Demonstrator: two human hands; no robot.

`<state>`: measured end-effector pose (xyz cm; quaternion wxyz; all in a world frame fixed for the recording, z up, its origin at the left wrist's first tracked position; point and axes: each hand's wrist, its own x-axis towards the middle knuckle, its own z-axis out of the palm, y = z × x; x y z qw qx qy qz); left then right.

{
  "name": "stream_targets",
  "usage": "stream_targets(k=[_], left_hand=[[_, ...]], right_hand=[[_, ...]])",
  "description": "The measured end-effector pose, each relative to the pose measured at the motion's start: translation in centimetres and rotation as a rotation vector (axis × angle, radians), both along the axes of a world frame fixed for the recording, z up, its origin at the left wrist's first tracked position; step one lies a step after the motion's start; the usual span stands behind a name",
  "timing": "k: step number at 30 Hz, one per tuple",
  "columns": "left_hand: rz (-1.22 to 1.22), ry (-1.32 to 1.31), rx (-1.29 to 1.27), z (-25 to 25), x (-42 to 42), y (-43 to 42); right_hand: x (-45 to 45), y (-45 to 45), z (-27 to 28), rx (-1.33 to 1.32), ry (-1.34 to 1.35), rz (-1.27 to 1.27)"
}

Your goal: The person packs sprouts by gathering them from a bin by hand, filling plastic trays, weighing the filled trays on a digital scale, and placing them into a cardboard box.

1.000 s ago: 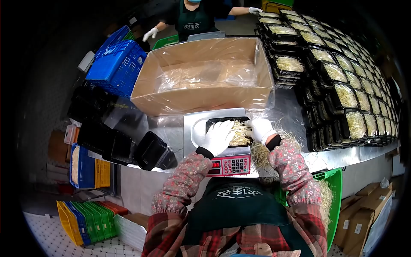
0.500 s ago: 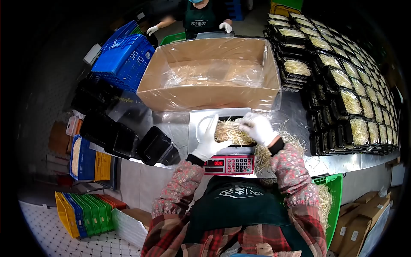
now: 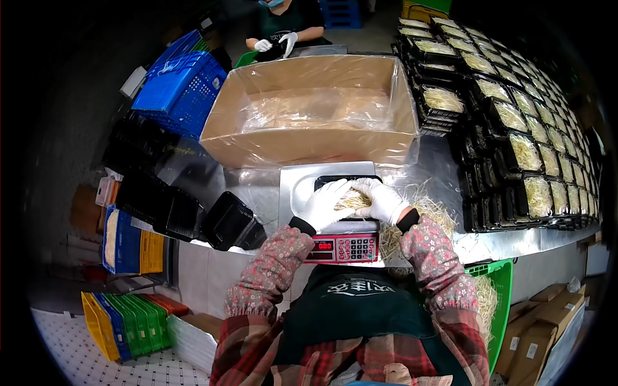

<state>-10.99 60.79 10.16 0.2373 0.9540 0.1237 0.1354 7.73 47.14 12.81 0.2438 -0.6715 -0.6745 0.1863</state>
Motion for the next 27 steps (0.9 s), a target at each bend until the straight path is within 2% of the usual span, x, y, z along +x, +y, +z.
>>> stream_targets(k=[3, 5, 7, 9, 10, 11, 12, 13, 15, 16, 18, 19, 20, 21, 22, 23, 24, 25, 26, 27], left_hand=[[-0.021, -0.001, -0.079, 1.0, -0.2, 0.2], [-0.049, -0.06, -0.103, 1.7, -0.6, 0.8], [-0.047, -0.053, 0.015, 4.3, -0.9, 0.7], [-0.04, -0.043, 0.012, 4.8, -0.5, 0.2], [-0.038, -0.061, -0.021, 4.1, 0.3, -0.3], [-0.037, -0.079, -0.052, 3.4, 1.2, -0.9], [-0.004, -0.106, 0.096, 2.1, 2.2, -1.4], [-0.026, -0.04, 0.104, 0.9, 3.2, -1.5], [0.046, 0.082, 0.231, -3.1, 4.1, -0.9], [0.042, -0.008, 0.194, -2.0, 4.5, -0.8], [0.037, 0.174, 0.103, 0.5, 4.8, -1.4], [0.019, 0.263, 0.077, 1.2, 5.0, -1.4], [-0.048, 0.118, 0.076, 0.2, 4.3, -1.2], [0.049, 0.0, 0.131, -1.0, 3.7, -1.7], [0.051, 0.037, 0.101, -0.7, 3.7, -1.8], [0.057, 0.075, 0.071, 0.0, 3.7, -1.9], [0.062, 0.127, 0.025, 1.0, 3.9, -2.0], [0.055, 0.137, 0.019, 1.0, 3.8, -1.8], [0.054, 0.131, 0.016, 1.0, 3.8, -1.8], [0.054, 0.126, 0.013, 0.8, 3.8, -1.7]], right_hand=[[1.6, -0.1, -1.4, -0.035, 0.087, 0.021], [1.7, -0.8, -1.1, 0.076, 0.143, 0.051], [1.9, -1.9, 0.8, 0.081, 0.212, -0.037], [1.7, -2.2, 1.1, 0.076, 0.57, -0.154], [1.1, -1.5, 0.0, 0.193, 0.572, -0.183], [0.6, -1.1, -0.8, 0.243, 0.32, -0.222], [-0.2, -0.4, -1.8, 0.172, 0.327, -0.263], [-1.2, 0.3, -3.4, 0.1, 0.333, -0.305], [-3.1, 1.3, -5.7, 0.179, -0.001, -0.27], [-3.1, 1.4, -5.2, 0.139, 0.054, -0.259], [-2.1, 1.6, -4.2, 0.046, 0.141, -0.191], [-0.8, 1.5, -3.8, 0.031, 0.074, -0.134], [0.6, 1.9, 1.2, -0.188, 0.041, -0.105], [1.9, 2.4, 5.9, -0.408, 0.004, -0.073], [4.2, 3.4, 2.5, 0.027, 0.023, -0.106], [5.8, 4.9, 4.5, 0.13, 0.203, -0.156], [8.2, 7.2, 4.0, 0.246, 0.212, -0.199], [10.3, 9.4, 5.3, 0.099, 0.195, -0.299], [12.9, 12.3, 3.4, 0.095, 0.205, -0.369], [15.5, 14.9, 1.9, 0.029, 0.045, -0.351]])
